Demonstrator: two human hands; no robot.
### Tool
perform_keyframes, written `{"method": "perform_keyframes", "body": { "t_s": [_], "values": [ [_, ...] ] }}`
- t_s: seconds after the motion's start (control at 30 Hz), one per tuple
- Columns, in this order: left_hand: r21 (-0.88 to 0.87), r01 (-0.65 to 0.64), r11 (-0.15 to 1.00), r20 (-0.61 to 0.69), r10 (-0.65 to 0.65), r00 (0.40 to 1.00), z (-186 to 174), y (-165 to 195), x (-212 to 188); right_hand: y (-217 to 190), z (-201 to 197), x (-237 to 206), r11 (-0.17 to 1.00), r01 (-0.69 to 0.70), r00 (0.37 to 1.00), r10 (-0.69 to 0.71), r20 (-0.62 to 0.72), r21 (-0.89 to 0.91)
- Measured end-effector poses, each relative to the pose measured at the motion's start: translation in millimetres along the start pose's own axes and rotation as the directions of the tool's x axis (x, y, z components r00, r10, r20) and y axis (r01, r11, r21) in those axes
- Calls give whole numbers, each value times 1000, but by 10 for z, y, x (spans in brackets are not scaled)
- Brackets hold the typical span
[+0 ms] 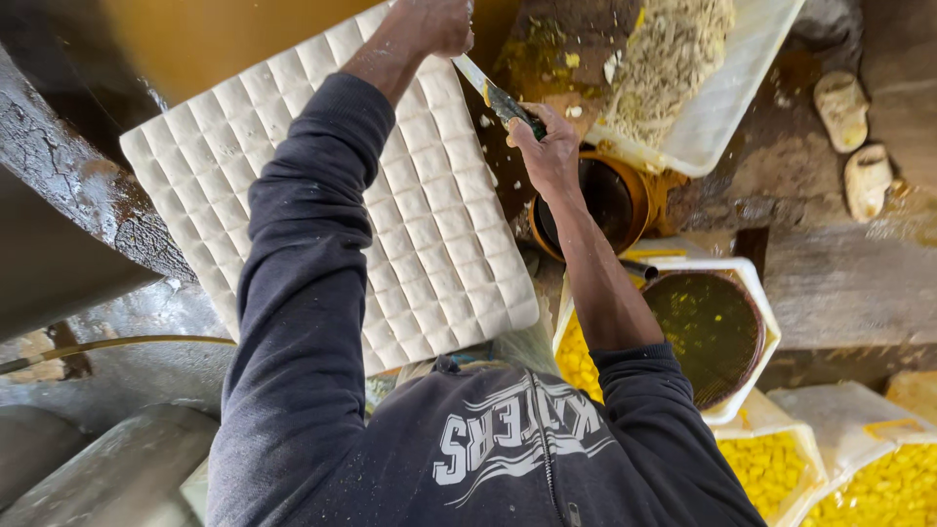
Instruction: The person uses a knife to cut a white, grid-patterned block of food into small cubes, which fall into a large pot of yellow liquid. The person then lifts the wooden frame and places it aside before repeating the process with another block.
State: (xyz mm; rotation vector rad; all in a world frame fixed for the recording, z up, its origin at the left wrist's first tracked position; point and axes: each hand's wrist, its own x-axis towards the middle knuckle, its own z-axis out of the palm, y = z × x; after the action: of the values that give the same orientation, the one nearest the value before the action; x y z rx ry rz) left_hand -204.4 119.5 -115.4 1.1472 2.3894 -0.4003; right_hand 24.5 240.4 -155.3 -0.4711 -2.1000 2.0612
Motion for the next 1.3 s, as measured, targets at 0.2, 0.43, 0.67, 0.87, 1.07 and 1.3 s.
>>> {"method": "perform_keyframes", "body": {
  "t_s": [0.2,0.43,0.67,0.87,1.07,1.3],
  "values": [
    [137,-63,989,167,40,985,63,446,-86,143,-194,-643,994,-40,997,34,-64,-99],
    [196,-175,965,308,109,945,283,1095,-269,235,-431,-1432,983,-139,987,129,-93,-120],
    [183,-278,943,423,179,888,465,1712,-528,389,-766,-2177,992,-115,993,112,-47,-51],
    [79,-323,943,552,229,802,650,2219,-678,586,-1071,-2722,975,-222,975,222,-12,-6],
    [16,-335,942,693,231,683,768,2664,-726,776,-1178,-3193,936,-348,937,349,-17,53],
    [-93,-323,942,776,272,569,1003,2910,-753,1082,-1086,-3583,928,-332,941,338,-7,168]
  ]
}}
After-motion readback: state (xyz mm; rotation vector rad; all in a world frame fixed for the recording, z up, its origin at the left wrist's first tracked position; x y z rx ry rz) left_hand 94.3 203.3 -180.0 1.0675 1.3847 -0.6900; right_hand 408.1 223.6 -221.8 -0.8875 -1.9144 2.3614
